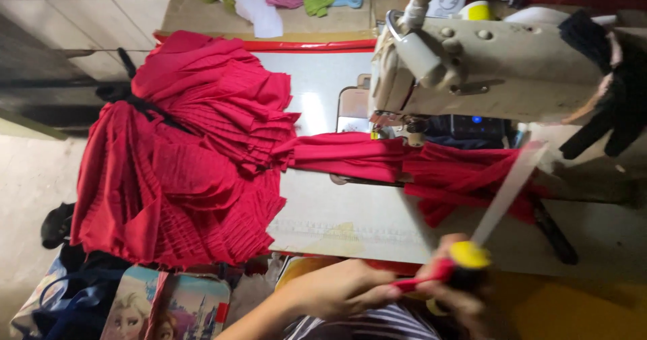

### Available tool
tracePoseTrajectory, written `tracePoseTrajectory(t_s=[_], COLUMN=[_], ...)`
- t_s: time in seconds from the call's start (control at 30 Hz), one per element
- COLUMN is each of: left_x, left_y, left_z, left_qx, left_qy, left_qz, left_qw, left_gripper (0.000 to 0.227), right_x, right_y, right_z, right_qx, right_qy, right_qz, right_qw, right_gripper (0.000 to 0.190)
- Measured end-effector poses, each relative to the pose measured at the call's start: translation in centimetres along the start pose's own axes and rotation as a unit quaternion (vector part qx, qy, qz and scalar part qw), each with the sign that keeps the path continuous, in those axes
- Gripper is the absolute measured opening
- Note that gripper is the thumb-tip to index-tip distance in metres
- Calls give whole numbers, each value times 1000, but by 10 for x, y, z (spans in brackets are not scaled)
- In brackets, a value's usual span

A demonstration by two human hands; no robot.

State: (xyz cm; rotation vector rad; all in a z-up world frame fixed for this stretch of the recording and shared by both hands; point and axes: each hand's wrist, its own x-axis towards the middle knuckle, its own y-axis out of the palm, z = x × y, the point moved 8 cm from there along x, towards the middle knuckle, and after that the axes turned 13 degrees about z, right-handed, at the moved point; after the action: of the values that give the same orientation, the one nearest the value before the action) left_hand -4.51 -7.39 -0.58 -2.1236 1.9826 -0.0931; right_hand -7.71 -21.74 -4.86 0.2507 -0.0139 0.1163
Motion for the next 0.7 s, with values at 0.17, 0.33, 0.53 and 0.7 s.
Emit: tracePoseTrajectory(t_s=[0.17, 0.33, 0.53, 0.7], left_x=[-34, -12, 29, 46], left_y=[-12, -37, -109, -133], left_z=[20, 24, 69, 101], left_qx=[10, 103, 428, 483], left_qy=[-74, -72, -107, -239], left_qz=[41, -97, -294, -269], left_qw=[996, 987, 848, 798], left_gripper=[35, 11, 19, 13], right_x=[-31, -22, 9, 5], right_y=[-106, -61, -73, -84], right_z=[33, 50, 60, 94], right_qx=[83, -9, -77, -447], right_qy=[-160, -115, -128, -125], right_qz=[-93, -69, -59, -206], right_qw=[979, 991, 987, 861], right_gripper=[51, 54, 46, 40])
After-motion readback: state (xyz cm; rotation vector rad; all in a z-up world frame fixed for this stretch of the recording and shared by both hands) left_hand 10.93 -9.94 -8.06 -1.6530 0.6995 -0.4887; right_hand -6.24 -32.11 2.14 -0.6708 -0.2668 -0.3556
